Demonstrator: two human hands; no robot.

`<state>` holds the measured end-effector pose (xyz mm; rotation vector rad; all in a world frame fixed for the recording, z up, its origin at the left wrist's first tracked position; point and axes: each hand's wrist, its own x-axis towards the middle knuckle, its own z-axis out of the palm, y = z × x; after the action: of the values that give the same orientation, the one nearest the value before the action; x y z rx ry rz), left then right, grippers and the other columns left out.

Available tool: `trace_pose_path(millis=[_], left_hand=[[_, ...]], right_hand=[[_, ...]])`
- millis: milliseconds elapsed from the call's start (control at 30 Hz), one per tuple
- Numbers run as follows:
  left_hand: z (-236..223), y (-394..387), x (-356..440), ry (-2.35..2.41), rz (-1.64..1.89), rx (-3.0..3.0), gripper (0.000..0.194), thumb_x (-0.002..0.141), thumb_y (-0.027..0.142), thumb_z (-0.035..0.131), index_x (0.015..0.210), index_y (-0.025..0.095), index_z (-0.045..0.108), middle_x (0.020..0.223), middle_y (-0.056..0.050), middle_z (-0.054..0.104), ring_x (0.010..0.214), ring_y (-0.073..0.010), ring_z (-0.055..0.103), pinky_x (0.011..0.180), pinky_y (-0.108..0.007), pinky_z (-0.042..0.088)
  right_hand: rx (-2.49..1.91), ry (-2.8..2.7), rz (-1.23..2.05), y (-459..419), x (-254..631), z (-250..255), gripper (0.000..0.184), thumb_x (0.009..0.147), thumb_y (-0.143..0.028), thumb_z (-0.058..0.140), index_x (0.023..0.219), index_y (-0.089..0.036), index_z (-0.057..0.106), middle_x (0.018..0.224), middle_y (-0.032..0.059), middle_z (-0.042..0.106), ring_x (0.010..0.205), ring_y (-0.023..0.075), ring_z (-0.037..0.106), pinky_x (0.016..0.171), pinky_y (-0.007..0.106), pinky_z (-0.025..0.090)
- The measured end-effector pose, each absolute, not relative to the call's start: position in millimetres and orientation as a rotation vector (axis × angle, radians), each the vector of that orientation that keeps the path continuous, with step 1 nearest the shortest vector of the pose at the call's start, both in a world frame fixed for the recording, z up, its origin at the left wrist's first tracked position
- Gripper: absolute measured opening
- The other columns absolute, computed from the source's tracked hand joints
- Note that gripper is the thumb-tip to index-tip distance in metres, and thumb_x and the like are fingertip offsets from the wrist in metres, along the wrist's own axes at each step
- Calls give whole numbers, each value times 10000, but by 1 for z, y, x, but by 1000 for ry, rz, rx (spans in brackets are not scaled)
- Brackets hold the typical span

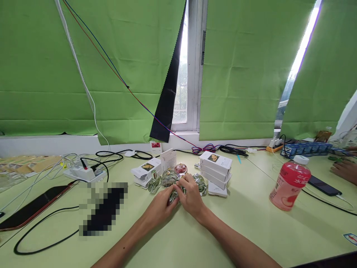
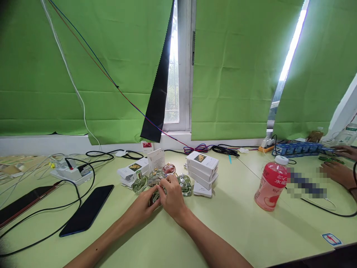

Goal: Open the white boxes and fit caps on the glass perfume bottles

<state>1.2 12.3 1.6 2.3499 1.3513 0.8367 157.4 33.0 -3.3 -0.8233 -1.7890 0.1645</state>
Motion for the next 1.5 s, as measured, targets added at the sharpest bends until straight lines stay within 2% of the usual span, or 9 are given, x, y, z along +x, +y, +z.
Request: trace_pose_path(millis=[267, 600, 1133, 1267, 1500], left_hand=[[1, 13, 2, 1390, 812, 2373, 177, 963, 345, 457, 922, 197, 545, 778, -10, 626, 589, -151, 496, 579, -272, 353], [2, 12, 1, 1389, 799, 2357, 180, 958, 349, 464, 940, 198, 560, 786, -4, 634, 587, -144, 488, 589, -273, 353], [3, 12, 2, 1382, 828, 2365, 159, 957, 322, 477, 902, 198, 560, 818, -22, 658, 637, -162, 539, 594, -271, 369], [0, 13, 1, 1384, 842, 2374, 162, 954, 308, 466, 894, 192, 560, 866, -37, 662, 668, -163, 547, 626, -277, 400], [0, 13, 0, 1355, 849, 2353, 155, 951, 318, 480, 918, 193, 566, 823, -28, 659, 657, -166, 558, 600, -274, 390]], right_hand=[[-851, -1781, 161, 33, 157, -5, 177, 924, -127, 588, 774, -212, 550, 834, 30, 561, 827, 208, 526, 735, 313, 430], [-831, -1742, 164, 30, 158, -9, 87, 942, -140, 592, 926, -223, 615, 895, 42, 626, 876, 219, 571, 782, 323, 474], [-827, -1738, 191, 29, 158, -9, 84, 937, -164, 612, 990, -221, 644, 918, 55, 652, 892, 231, 585, 802, 347, 489], [-807, -1706, 199, 27, 158, -8, 120, 915, -164, 625, 1022, -216, 641, 948, 62, 657, 917, 234, 593, 807, 352, 498], [-726, -1709, 180, 23, 159, -4, 172, 929, -118, 565, 1051, -214, 640, 959, 67, 688, 918, 229, 593, 820, 359, 503]])
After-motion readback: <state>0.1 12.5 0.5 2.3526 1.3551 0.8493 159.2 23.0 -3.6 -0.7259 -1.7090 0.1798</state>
